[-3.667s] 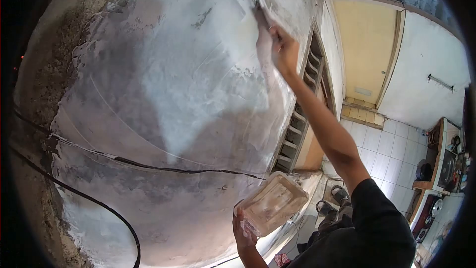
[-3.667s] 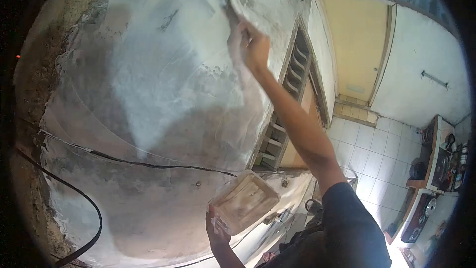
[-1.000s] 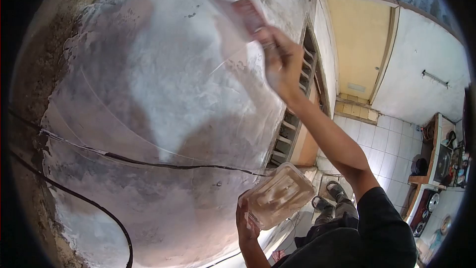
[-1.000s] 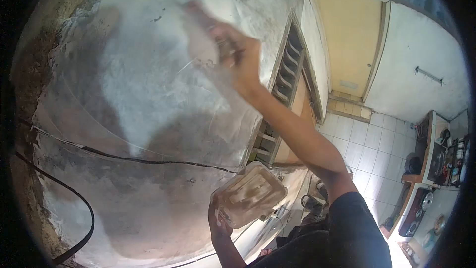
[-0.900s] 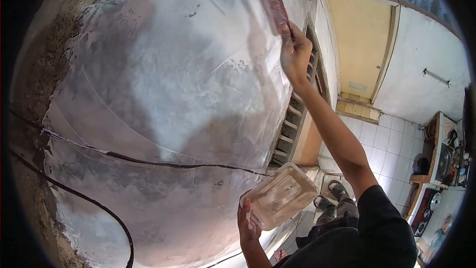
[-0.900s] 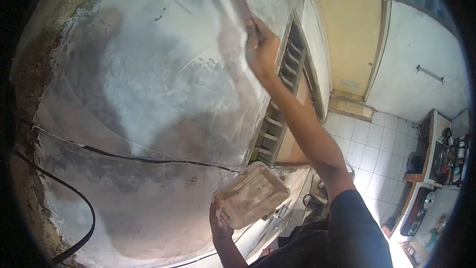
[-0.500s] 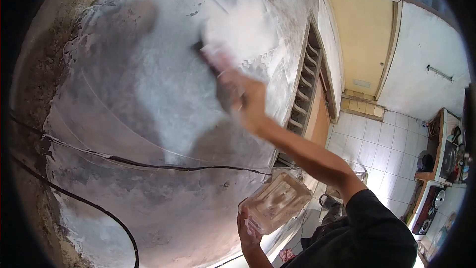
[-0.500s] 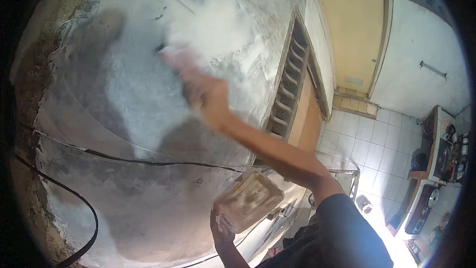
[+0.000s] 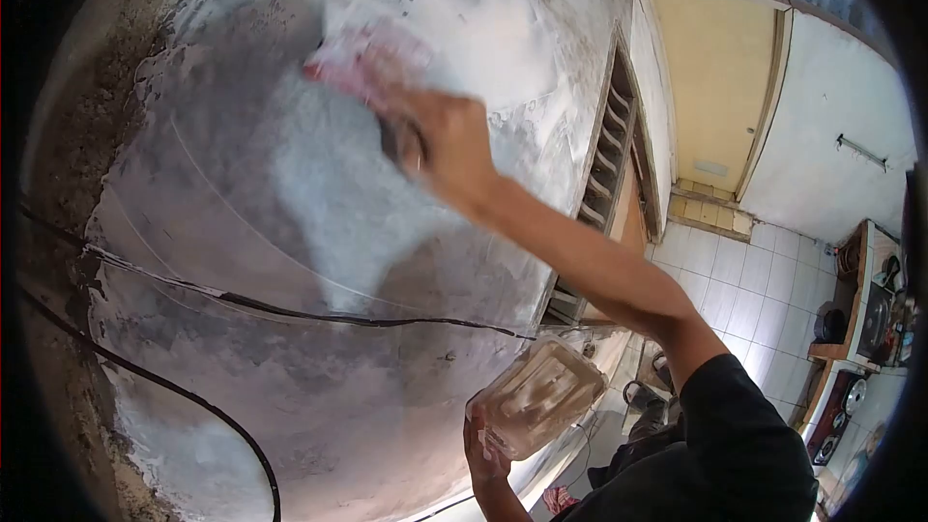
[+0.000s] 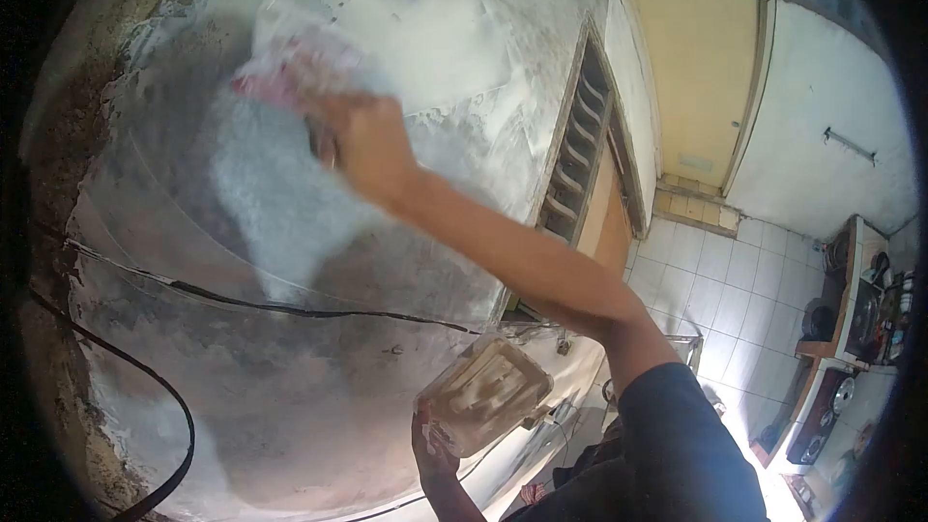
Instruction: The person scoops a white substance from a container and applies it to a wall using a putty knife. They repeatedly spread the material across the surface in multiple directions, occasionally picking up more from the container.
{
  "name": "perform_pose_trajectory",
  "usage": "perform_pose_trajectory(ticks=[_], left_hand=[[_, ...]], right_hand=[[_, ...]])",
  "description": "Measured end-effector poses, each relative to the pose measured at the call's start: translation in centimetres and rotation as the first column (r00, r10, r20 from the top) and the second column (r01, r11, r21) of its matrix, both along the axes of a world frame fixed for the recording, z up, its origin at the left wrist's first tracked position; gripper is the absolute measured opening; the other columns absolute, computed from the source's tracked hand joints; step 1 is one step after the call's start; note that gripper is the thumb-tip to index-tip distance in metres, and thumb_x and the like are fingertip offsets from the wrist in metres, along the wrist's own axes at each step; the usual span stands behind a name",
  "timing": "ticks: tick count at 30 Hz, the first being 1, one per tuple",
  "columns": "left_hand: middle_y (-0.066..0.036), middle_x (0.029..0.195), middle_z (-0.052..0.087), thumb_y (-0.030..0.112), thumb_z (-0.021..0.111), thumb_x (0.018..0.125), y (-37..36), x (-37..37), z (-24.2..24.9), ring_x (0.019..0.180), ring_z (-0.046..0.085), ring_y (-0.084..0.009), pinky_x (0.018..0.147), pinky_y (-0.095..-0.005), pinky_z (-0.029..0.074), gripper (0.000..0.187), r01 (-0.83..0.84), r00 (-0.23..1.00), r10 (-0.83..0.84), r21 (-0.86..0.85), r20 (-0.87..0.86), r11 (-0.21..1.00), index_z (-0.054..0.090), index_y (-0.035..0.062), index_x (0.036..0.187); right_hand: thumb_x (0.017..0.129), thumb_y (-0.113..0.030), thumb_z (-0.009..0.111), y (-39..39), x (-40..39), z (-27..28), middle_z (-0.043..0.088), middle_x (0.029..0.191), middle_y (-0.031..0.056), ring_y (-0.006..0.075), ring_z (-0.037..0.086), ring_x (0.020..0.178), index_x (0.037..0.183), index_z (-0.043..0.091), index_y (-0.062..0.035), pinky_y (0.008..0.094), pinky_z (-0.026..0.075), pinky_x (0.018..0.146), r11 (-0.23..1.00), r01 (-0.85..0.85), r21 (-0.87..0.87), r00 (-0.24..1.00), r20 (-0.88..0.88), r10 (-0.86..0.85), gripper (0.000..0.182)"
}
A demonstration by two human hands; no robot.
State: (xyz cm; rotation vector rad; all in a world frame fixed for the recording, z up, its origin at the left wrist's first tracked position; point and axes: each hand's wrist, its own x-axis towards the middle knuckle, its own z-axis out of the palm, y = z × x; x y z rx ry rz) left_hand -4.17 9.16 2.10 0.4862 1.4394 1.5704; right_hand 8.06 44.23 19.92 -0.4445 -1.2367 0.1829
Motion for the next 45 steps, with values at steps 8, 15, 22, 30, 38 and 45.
perform_pose_trajectory(ticks=[8, 15, 22, 30, 38, 45], left_hand=[[-0.014, 0.127, 0.054, 0.04, 0.049, 0.094, 1.7, 2.1, 1.0, 0.117, 0.053, -0.0266, 0.097, -0.0414, 0.046, 0.054, 0.027, 0.998, -0.024, -0.059, 0.05, 0.998, 0.045, 0.0026, 0.133], [-0.014, 0.127, 0.054, 0.042, 0.049, 0.095, 0.2, 1.6, 0.2, 0.117, 0.053, -0.0252, 0.099, -0.0383, 0.043, 0.055, 0.138, 0.968, -0.109, 0.116, -0.228, 0.984, 0.045, 0.0017, 0.132], [-0.013, 0.124, 0.055, 0.037, 0.052, 0.095, 0.2, 1.5, -0.8, 0.115, 0.054, -0.025, 0.1, -0.0367, 0.041, 0.05, 0.11, 0.904, -0.085, 0.034, -0.419, 0.993, 0.049, 0.0003, 0.128], [-0.012, 0.126, 0.055, 0.036, 0.054, 0.093, 0.3, 2.3, -0.1, 0.117, 0.053, -0.0246, 0.098, -0.0377, 0.044, 0.051, 0.127, 0.977, -0.092, 0.178, -0.193, 0.976, 0.047, 0.0021, 0.13], [-0.009, 0.13, 0.053, 0.035, 0.057, 0.093, 0.2, 0.4, -2.3, 0.121, 0.05, -0.0209, 0.103, -0.0359, 0.04, 0.051, 0.014, 0.995, -0.014, 0.003, 0.1, 1.0, 0.047, 0.0024, 0.131], [-0.008, 0.119, 0.059, 0.029, 0.054, 0.096, 1.4, 4.2, 1.8, 0.111, 0.057, -0.0221, 0.094, -0.035, 0.045, 0.04, 0.017, 0.999, -0.015, 0.075, -0.034, 0.997, 0.051, 0.0029, 0.126]], right_hand=[[0.089, -0.004, 0.052, -1.7, 6.5, 0.5, 0.066, 0.077, 0.0043, 0.0084, 0.057, 0.067, 0.108, 0.066, 0.0006, 0.0269, 0.049, 0.061, 0.929, -0.332, -0.163, 0.92, -0.274, 0.28, 0.024], [0.087, -0.009, 0.053, 6.7, 5.8, 1.8, 0.061, 0.06, 0.0155, 0.0253, 0.054, 0.048, 0.095, 0.068, 0.0007, 0.0326, 0.043, 0.049, 0.993, 0.022, -0.114, 0.91, -0.409, -0.067, 0.019], [0.081, 0.001, 0.053, -1.9, 2.7, 1.4, 0.069, 0.082, 0.0177, 0.0293, 0.066, 0.06, 0.094, 0.069, -0.0013, 0.0327, 0.053, 0.057, 0.984, -0.17, 0.053, 0.956, -0.234, 0.177, 0.021], [0.08, -0.003, 0.062, 1.5, 3.4, -0.2, 0.068, 0.08, 0.0113, 0.0183, 0.064, 0.061, 0.118, 0.064, -0.0048, 0.0307, 0.05, 0.056, 0.997, -0.064, -0.05, 0.992, 0.11, 0.069, 0.039], [0.067, 0.006, 0.055, -3.3, 3.9, -1.5, 0.066, 0.108, 0.0162, 0.029, 0.068, 0.078, 0.121, 0.06, -0.0038, 0.0348, 0.056, 0.069, 0.981, -0.143, 0.131, 0.986, 0.103, 0.13, 0.055], [0.089, -0.01, 0.057, 5.8, 4.7, 1.5, 0.07, 0.082, 0.015, 0.0143, 0.066, 0.071, 0.101, 0.069, -0.002, 0.0282, 0.049, 0.058, 0.998, 0.066, -0.013, 0.952, -0.298, -0.067, 0.019]])
